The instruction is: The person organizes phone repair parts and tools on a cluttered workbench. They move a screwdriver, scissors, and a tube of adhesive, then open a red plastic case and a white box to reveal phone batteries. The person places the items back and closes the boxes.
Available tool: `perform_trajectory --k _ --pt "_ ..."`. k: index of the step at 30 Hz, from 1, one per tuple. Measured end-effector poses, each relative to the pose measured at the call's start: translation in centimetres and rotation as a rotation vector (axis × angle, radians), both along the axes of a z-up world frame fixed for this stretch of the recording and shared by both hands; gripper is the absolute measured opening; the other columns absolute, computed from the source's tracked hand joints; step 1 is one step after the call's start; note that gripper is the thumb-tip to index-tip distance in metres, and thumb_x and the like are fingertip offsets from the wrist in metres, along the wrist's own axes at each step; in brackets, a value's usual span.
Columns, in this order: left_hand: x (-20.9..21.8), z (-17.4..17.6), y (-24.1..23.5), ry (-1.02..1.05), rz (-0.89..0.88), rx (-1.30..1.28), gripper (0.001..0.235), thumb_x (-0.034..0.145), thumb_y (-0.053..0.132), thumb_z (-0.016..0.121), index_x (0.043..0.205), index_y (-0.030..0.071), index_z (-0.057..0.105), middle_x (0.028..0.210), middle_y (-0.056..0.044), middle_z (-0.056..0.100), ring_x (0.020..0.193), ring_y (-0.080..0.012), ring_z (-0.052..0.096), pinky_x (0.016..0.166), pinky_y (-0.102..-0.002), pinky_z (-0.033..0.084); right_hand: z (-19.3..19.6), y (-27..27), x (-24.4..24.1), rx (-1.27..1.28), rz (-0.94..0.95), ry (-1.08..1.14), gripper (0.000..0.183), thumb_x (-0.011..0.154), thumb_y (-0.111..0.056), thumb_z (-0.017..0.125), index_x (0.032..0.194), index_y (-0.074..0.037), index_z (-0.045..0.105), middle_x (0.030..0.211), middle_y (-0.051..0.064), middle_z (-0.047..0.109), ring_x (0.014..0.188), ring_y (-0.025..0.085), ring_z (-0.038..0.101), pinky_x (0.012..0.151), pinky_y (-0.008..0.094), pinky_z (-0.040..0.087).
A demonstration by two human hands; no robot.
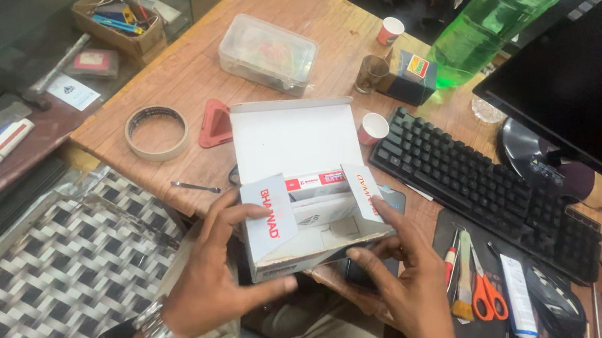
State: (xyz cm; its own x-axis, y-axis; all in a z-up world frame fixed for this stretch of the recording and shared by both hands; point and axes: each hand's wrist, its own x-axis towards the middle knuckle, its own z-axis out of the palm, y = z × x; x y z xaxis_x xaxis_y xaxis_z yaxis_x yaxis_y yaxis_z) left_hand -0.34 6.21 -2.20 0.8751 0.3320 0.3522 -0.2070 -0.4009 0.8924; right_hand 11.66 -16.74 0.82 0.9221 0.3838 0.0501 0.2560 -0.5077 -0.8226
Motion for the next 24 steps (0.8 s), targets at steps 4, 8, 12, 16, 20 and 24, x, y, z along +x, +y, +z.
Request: perform_trajectory --k 4,8,12,16,20,24 --pt "-0.3 0.9 0.1 -0.02 0.067 0.044 0.075 0.062 0.027 0.095 0.127 0.016 0.058 0.138 -0.019 0.05 0.127 -0.0351 0.059 0.099 -0.045 0.055 0.5 0.7 -1.0 0.06 0.019 -0.118 0.062 0.079 -0.007 0.079 0.138 -0.013 0.062 0.107 0.002 0.068 0.077 0.009 0.064 0.077 0.027 0.056" --pt "-3.3 1.6 1.1 -0.133 0.147 0.209 0.077 0.055 0.024 0.095 0.123 0.018 0.059 0.135 -0.021 0.047 0.124 -0.0376 0.059 0.097 -0.045 0.055 0.8 1.6 -2.9 0.348 0.136 0.027 0.057 0.086 -0.003 0.077 0.141 -0.007 0.063 0.125 0.009 0.059 0.102 0.014 0.063 0.085 0.034 0.062" --pt "-5.3 0.7 1.9 -0.171 0.196 0.194 0.077 0.056 0.022 0.093 0.123 0.022 0.057 0.133 -0.02 0.045 0.122 -0.0344 0.064 0.096 -0.041 0.06 0.9 2.7 -4.0 0.178 0.183 -0.118 0.052 0.085 -0.008 0.078 0.135 -0.011 0.064 0.133 0.009 0.063 0.097 0.015 0.069 0.075 0.028 0.061" --pt "-5.3 -0.5 1.7 -0.131 0.188 0.174 0.075 0.055 0.021 0.094 0.123 0.021 0.061 0.132 -0.02 0.043 0.12 -0.036 0.063 0.096 -0.042 0.059 1.0 3.9 -4.0 0.098 0.16 -0.011 0.052 0.083 -0.011 0.078 0.134 -0.015 0.066 0.134 0.009 0.059 0.094 0.015 0.069 0.063 0.028 0.062" --pt "-4.1 -1.3 1.1 -0.175 0.135 0.212 0.072 0.061 0.019 0.094 0.126 0.022 0.063 0.135 -0.02 0.039 0.122 -0.0362 0.06 0.098 -0.043 0.055 0.9 3.5 -3.1 0.104 0.202 -0.154 0.053 0.084 -0.011 0.079 0.135 -0.013 0.066 0.133 0.011 0.06 0.093 0.016 0.068 0.082 0.03 0.058" --pt "-3.5 -1.2 0.7 -0.134 0.136 0.241 0.072 0.063 0.021 0.094 0.129 0.023 0.064 0.133 -0.02 0.037 0.122 -0.0362 0.057 0.098 -0.043 0.054 0.7 3.2 -2.1 0.095 0.132 -0.036 0.05 0.083 -0.012 0.078 0.131 -0.016 0.069 0.134 0.009 0.06 0.09 0.018 0.07 0.078 0.03 0.06"
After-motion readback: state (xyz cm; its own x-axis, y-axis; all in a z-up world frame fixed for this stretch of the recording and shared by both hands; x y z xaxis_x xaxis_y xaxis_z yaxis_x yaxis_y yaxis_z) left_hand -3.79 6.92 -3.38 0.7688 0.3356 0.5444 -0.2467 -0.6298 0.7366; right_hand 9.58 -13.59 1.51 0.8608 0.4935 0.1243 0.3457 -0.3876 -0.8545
